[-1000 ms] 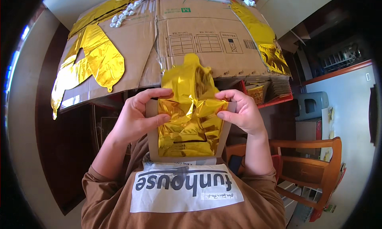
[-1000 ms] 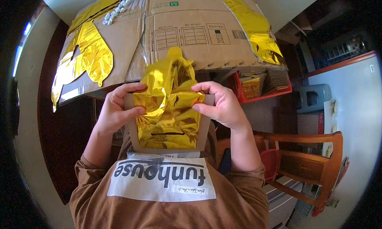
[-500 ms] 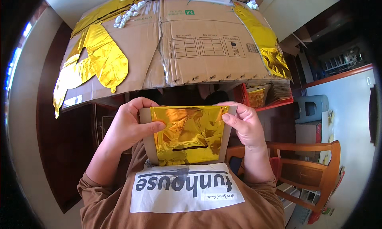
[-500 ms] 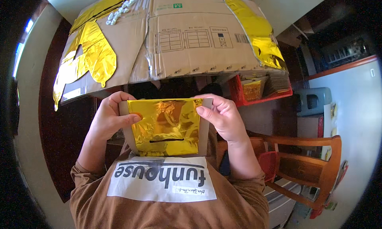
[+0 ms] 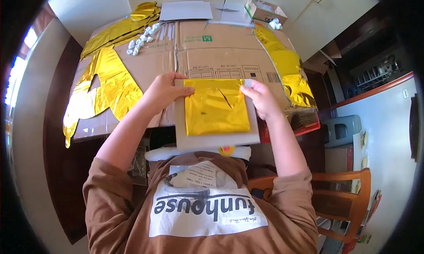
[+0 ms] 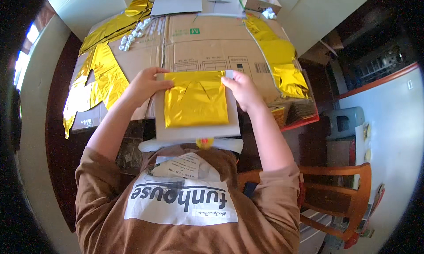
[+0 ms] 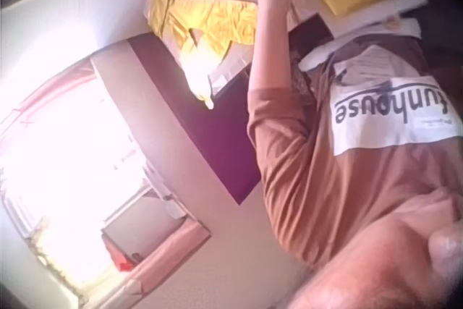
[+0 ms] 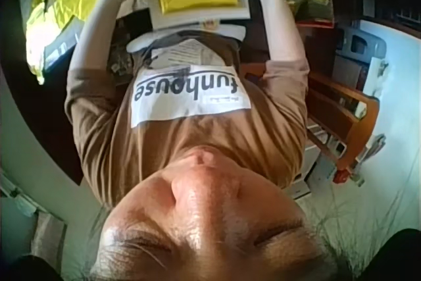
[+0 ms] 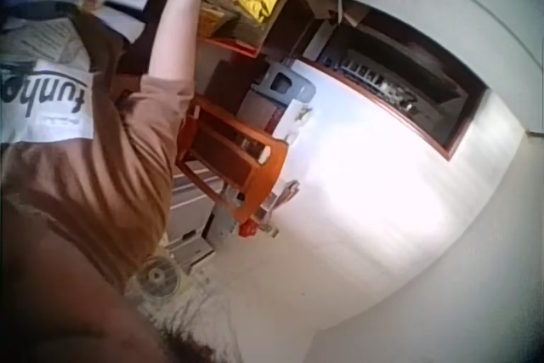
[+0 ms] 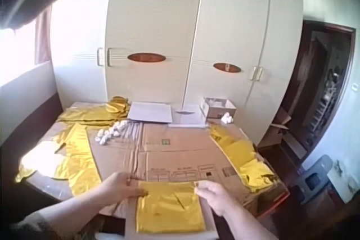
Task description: Folding gold foil balloons and placing them into white envelopes at a workbench.
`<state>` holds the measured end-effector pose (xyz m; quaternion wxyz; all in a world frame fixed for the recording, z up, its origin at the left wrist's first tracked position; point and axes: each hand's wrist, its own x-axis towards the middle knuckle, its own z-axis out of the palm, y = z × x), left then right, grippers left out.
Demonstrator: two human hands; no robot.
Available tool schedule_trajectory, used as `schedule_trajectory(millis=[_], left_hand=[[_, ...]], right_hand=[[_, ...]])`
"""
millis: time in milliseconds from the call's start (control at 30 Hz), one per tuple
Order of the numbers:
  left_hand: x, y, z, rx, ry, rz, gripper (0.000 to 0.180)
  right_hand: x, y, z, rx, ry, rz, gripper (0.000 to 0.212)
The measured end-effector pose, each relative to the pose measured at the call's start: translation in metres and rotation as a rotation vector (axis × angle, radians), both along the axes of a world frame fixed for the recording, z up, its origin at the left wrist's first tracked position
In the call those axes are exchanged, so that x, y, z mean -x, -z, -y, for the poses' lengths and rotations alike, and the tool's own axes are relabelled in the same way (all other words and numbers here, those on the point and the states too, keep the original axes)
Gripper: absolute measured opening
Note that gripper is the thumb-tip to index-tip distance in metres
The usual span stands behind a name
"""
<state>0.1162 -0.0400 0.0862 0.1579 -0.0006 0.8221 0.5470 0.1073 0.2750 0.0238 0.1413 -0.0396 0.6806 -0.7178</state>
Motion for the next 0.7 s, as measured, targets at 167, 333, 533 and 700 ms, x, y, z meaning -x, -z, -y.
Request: schedule_trajectory(millis=[167,333,533,700], left_hand=[[0.059,0.045,-0.02,0.427,-0.007,-0.223,0.066],[0.053,0.039,-0.03,0.638,-0.053,-0.233,0.069],[0.03,0.068,-0.044,0.7,0.205,-0.927,0.072],[0.027,0.084,-0.048,0.7,0.313,-0.78,0.083]], right_hand=[[0.07,0.032,-0.003,-0.588,0.109,-0.138,0.023],[0.068,0.009,0.007,-0.868,0.154,-0.234,0.027],[0.051,0.0,0.02,-1.026,0.264,-0.316,0.05],[0.035,-0.012,0.023,-1.22,0.239,-0.636,0.06]])
